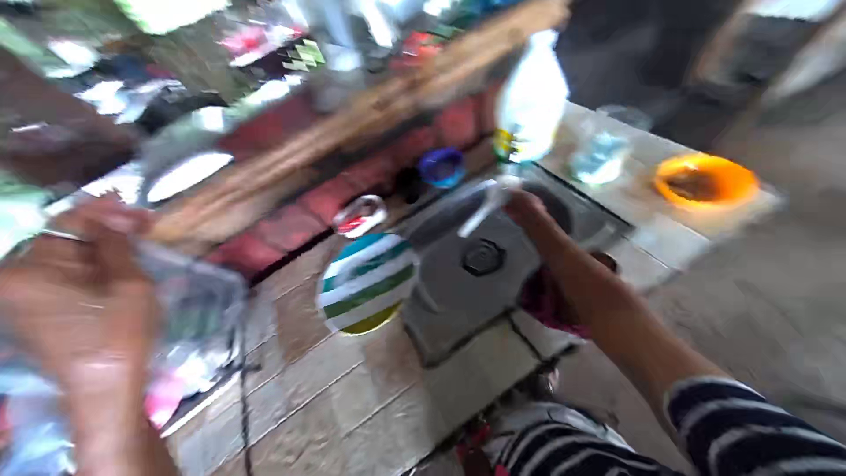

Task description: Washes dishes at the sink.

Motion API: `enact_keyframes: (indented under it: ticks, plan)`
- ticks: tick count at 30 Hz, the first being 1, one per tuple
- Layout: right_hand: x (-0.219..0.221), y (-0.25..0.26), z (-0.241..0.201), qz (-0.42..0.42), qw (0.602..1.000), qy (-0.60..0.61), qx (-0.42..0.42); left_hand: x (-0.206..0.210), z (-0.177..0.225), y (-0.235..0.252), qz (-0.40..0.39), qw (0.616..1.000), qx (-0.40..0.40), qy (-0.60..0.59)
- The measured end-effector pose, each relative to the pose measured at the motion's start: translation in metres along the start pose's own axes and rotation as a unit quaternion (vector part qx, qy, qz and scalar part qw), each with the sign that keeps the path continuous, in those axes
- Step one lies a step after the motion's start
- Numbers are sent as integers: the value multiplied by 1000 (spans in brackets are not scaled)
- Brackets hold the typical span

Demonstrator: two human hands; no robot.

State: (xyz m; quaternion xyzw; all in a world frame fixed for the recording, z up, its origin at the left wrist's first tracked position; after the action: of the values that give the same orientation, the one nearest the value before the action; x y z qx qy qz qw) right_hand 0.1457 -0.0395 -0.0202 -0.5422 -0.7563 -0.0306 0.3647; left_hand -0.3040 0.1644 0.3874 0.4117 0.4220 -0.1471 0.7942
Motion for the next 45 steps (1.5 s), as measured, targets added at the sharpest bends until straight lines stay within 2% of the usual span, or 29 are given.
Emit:
enact_keyframes:
  ticks: [1,3,5,6,8,9,11,13,15,17,18,21,23,26,28,29,30,32,34,36,38,41,43,45]
  plan:
    - [-8,9,5,-11,1000,18,15,69,45,-14,-51,995,75,-51]
    - [-18,22,14,-29,998,29,57,219,123,-45,-200,959,170,-102]
    - [-27,25,20,-29,996,9,84,364,182,-72,-309,923,221,-71]
    - [-32,22,19,-32,995,0,95,423,204,-83,-340,909,235,-43]
    - [-41,17,22,-35,993,-16,114,503,227,-93,-367,900,236,-6]
    - [-42,18,23,-49,991,-11,121,522,232,-89,-367,903,223,-9]
    - [-43,23,22,-78,990,-27,117,533,231,-71,-350,921,163,-51]
    - [-48,30,24,-85,988,-77,101,543,219,-53,-350,928,63,-108]
    - [-50,33,34,-81,989,-82,90,559,196,-47,-347,915,-33,-201]
    - [-51,35,39,-58,993,-38,94,572,181,-50,-309,894,-115,-304]
    - [-52,34,38,-41,994,-24,101,571,180,-49,-284,901,-142,-297]
    - [-47,26,31,-30,996,-30,73,554,188,-42,-224,947,-186,-136]
    - [-47,24,26,-28,998,-50,35,554,194,-34,-213,954,-192,-83]
    - [-44,23,13,-42,990,-129,-42,562,196,-20,-216,959,-155,-97]
    - [-41,24,12,-64,982,-174,-46,562,194,-20,-223,962,-138,-71]
    - [-39,23,14,-78,978,-191,-39,556,192,-23,-207,964,-154,-60]
    - [-35,22,14,-87,972,-216,-38,549,191,-28,-182,964,-177,-76]
    - [-28,16,5,-93,951,-284,-77,544,202,-40,-182,945,-190,-195]
    - [-23,6,-13,-94,927,-326,-159,544,211,-49,-226,904,-199,-303]
    - [-16,-5,-25,-117,900,-358,-217,547,216,-49,-269,872,-190,-363]
    - [-16,-5,-25,-129,891,-380,-212,550,223,-43,-336,847,-130,-392]
    - [-36,9,-16,-88,925,-340,-142,554,225,-38,-343,838,-90,-415]
    - [-44,16,-6,-91,945,-302,-81,553,227,-32,-305,868,-72,-384]
    - [-40,18,11,-123,965,-231,0,545,227,-20,-251,924,-43,-284]
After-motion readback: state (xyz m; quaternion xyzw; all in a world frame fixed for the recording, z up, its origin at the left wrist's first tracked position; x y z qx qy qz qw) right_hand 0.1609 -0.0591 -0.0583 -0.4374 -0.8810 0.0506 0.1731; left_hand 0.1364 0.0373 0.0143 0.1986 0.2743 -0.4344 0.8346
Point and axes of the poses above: each hand's wrist, its own y-axis towards the middle knuckle, its own x-axis out of the palm, z = x × y, the point moved 10 cm from there along y, towards the middle knuckle, and after that the axes turned 2 degrees about x, right-handed, at the moved point
